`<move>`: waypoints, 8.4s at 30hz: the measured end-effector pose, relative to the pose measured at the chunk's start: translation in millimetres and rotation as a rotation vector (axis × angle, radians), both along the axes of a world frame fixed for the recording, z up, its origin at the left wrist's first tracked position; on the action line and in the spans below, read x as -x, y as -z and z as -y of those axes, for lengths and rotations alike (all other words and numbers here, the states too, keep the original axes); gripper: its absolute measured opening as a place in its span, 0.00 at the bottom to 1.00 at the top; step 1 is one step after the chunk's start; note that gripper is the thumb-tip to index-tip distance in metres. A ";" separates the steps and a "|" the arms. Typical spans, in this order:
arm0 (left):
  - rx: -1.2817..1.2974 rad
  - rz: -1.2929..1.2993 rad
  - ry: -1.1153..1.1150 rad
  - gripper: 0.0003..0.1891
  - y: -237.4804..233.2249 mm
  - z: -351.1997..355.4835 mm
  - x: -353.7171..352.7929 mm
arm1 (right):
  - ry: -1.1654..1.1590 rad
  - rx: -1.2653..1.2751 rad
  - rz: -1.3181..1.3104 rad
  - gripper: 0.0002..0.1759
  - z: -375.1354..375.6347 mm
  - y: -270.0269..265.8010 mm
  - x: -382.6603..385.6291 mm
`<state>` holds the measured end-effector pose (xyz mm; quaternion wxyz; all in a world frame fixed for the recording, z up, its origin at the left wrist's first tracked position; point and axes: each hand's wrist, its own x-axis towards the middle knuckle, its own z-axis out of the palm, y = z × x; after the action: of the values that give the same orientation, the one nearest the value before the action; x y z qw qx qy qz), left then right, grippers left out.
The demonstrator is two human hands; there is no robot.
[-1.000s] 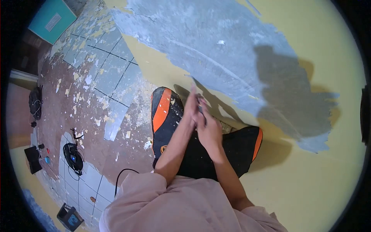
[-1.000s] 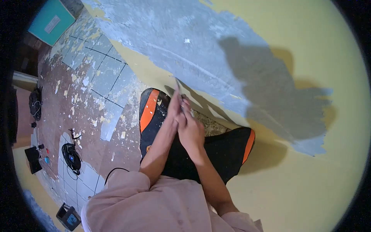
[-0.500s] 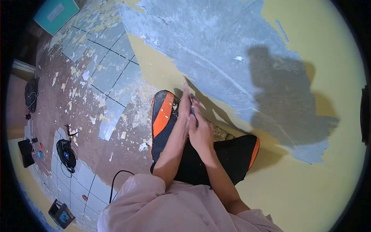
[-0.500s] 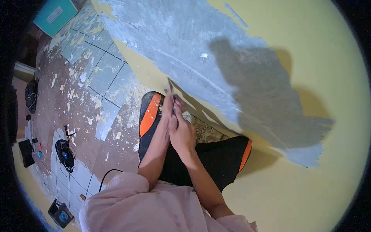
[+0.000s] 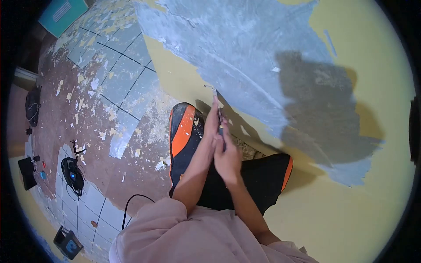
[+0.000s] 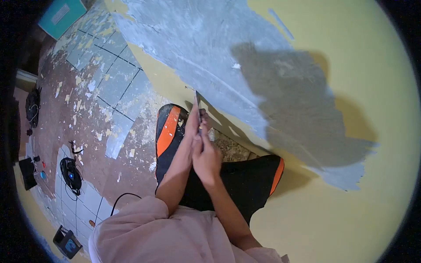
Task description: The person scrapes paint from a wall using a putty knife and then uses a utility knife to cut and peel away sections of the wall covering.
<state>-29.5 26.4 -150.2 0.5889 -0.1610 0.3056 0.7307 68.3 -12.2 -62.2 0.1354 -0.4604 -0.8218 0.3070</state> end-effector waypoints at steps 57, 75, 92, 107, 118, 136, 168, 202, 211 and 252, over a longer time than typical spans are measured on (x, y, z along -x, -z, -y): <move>0.063 0.071 0.061 0.28 9.1 -12.9 -47.4 | 0.055 0.010 -0.040 0.23 -7.4 -2.1 -39.4; 0.196 -0.281 0.027 0.34 33.6 -15.9 -17.5 | -0.002 0.055 0.035 0.23 -24.8 11.7 1.2; 0.374 -0.339 -0.189 0.28 23.7 -21.5 8.0 | -0.024 0.004 -0.068 0.22 -16.3 -20.0 16.1; 0.648 -0.852 0.160 0.43 -2.6 -7.1 31.6 | -0.057 0.004 -0.169 0.23 -12.0 -18.3 28.3; 0.362 -0.456 -0.020 0.33 13.7 -15.6 -1.8 | -0.053 0.133 -0.073 0.23 -24.7 -3.2 -5.6; -0.330 0.263 0.245 0.27 -17.7 -17.9 -155.7 | 0.134 0.115 -0.151 0.17 -54.2 -21.5 -162.6; -0.656 0.920 0.340 0.17 -20.4 -21.8 -146.5 | 0.202 0.058 0.306 0.19 -27.8 -86.2 -126.3; -0.069 -0.370 0.432 0.03 -53.5 -28.0 -147.0 | 0.304 0.088 0.051 0.20 -26.0 -66.0 -135.5; 0.007 -0.631 0.281 0.06 -53.5 -20.5 -174.4 | 0.299 0.109 -0.295 0.20 -17.0 -40.1 -163.8; -0.083 -0.488 0.312 0.12 -50.1 -26.3 -170.2 | 0.223 0.172 -0.216 0.19 -45.8 -44.1 -164.8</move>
<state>140.8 52.8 -100.1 0.6095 0.0924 0.4292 0.6601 233.0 33.6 -18.1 0.2164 -0.5229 -0.7171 0.4068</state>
